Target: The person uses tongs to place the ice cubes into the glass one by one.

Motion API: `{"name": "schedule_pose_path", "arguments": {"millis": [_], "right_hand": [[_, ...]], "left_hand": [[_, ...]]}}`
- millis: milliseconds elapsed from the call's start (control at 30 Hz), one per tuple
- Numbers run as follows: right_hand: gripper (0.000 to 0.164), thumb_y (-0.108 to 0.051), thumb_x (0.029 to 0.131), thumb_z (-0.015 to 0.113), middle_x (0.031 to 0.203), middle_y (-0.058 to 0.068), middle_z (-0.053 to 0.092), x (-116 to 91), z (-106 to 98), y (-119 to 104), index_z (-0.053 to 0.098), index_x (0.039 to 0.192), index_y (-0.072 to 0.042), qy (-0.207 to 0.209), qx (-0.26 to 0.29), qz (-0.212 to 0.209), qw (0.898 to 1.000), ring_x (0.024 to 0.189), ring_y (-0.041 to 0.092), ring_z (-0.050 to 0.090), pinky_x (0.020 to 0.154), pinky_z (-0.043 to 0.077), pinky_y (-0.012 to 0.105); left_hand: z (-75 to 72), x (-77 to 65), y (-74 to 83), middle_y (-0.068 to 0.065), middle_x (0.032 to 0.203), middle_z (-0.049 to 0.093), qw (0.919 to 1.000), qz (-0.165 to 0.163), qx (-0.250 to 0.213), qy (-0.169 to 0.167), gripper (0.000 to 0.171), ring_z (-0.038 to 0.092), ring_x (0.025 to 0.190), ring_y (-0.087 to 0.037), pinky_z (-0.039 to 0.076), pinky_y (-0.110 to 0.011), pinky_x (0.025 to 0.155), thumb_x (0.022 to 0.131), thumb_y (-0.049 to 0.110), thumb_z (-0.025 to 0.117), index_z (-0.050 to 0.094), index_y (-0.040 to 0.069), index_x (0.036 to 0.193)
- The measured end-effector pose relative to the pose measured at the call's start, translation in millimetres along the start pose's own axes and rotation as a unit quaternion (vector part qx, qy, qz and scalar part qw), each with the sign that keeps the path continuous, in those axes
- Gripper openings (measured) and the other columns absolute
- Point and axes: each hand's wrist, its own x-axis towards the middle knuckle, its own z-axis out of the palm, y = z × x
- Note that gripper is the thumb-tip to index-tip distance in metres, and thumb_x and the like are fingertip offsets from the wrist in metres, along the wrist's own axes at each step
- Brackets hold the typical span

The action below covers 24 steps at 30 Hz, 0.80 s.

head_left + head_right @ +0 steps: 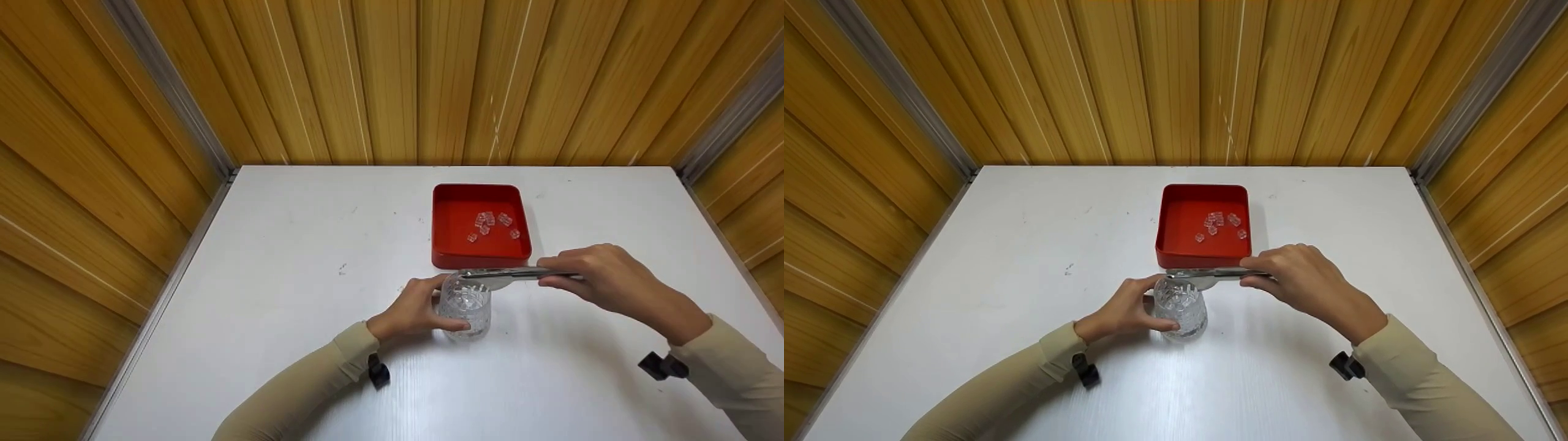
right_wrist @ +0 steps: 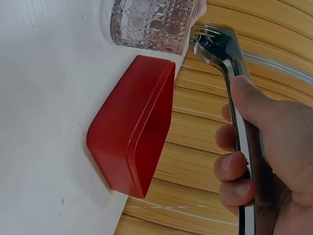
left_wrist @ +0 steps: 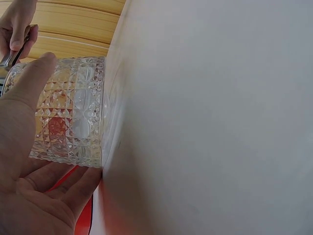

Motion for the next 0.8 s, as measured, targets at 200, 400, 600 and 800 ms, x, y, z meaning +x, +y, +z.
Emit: {"name": "schedule_pose_path", "arguments": {"millis": [200,400,600,800], "right_hand": [[0.031,-0.020,0.080,0.089,0.080,-0.017,0.069,-0.8,1.8,1.7,0.081,0.109,-0.019,0.010,-0.001,-0.012,1.000,0.063,-0.003,0.050,0.052,0.044,0.018],[0.038,-0.021,0.078,0.090,0.080,-0.015,0.068,-0.9,2.4,2.3,0.079,0.114,-0.019,0.006,-0.014,-0.002,1.000,0.061,-0.002,0.049,0.050,0.044,0.018],[0.040,-0.021,0.078,0.091,0.081,-0.012,0.070,-1.2,3.1,2.5,0.078,0.116,-0.017,0.004,-0.020,0.003,1.000,0.061,-0.001,0.050,0.050,0.045,0.017],[0.040,-0.024,0.078,0.090,0.081,-0.011,0.071,-2.1,4.5,4.4,0.078,0.115,-0.016,-0.007,-0.027,0.015,1.000,0.061,0.000,0.051,0.051,0.045,0.018]], "left_hand": [[0.1,-0.1,-1.3,0.010,0.120,0.072,1.0000,0.000,-0.003,-0.002,0.079,0.064,0.109,0.000,0.051,-0.018,0.095,0.077,0.041,0.092,0.058,0.016,0.143],[-0.6,0.0,-0.3,0.008,0.121,0.072,0.9999,-0.007,0.006,-0.005,0.077,0.065,0.109,-0.002,0.051,-0.018,0.094,0.076,0.043,0.091,0.059,0.016,0.141],[-0.7,-0.1,0.3,0.006,0.121,0.072,0.9999,-0.006,0.012,-0.005,0.077,0.066,0.110,-0.004,0.051,-0.018,0.094,0.076,0.043,0.091,0.059,0.016,0.141],[-0.4,0.0,0.2,0.008,0.121,0.072,0.9998,-0.013,0.015,-0.005,0.077,0.065,0.109,-0.003,0.051,-0.019,0.094,0.076,0.043,0.092,0.060,0.017,0.140]]}}
